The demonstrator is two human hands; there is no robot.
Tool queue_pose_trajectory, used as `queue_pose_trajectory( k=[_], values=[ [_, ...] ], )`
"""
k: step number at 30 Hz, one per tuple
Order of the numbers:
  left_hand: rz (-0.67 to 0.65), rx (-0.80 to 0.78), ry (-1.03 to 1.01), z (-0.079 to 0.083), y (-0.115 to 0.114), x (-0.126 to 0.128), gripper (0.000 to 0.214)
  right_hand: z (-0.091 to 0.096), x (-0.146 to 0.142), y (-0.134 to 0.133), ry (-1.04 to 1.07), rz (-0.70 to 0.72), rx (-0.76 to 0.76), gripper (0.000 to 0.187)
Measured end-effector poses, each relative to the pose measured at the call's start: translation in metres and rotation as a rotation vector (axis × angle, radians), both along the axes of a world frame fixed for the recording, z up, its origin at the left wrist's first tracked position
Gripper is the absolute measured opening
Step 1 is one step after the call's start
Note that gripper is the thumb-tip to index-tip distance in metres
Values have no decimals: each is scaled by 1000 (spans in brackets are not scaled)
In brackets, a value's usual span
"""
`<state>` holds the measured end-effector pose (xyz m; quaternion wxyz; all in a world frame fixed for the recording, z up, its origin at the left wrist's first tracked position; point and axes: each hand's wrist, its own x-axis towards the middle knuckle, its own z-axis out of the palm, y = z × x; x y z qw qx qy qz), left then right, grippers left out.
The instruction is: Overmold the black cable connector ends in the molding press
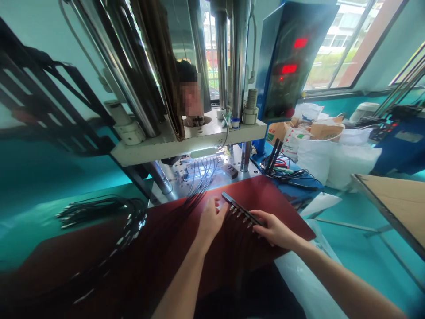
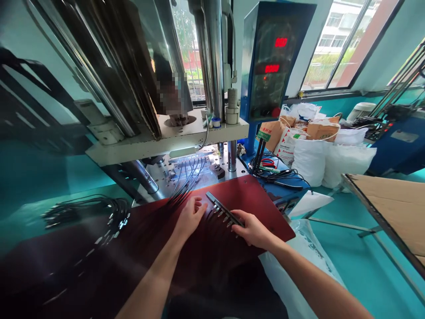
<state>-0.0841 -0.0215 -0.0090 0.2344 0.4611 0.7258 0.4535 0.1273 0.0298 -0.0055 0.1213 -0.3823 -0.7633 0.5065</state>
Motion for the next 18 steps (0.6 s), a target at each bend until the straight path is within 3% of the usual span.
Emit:
queue_pose_trajectory(
  k=[3,5,7,10,13,18],
  values=[
    [50,45,345,9,3,-29,30,7,-5,1,-258,138,433,42],
    [152,0,585,12,6,-47,32,11,-9,-1,-489,248,733,43],
    [281,-113,762,11,10,-59,38,14,-12,-3,-649,343,895,45],
    [357,-263,861,-1,17,-65,46,19,-14,0,-681,433,949,44],
    [346,-288,927,-16,23,-60,45,26,-26,21,-606,441,914,35],
    [309,-218,986,-30,28,-55,43,49,-100,91,-370,190,726,17]
  ],
)
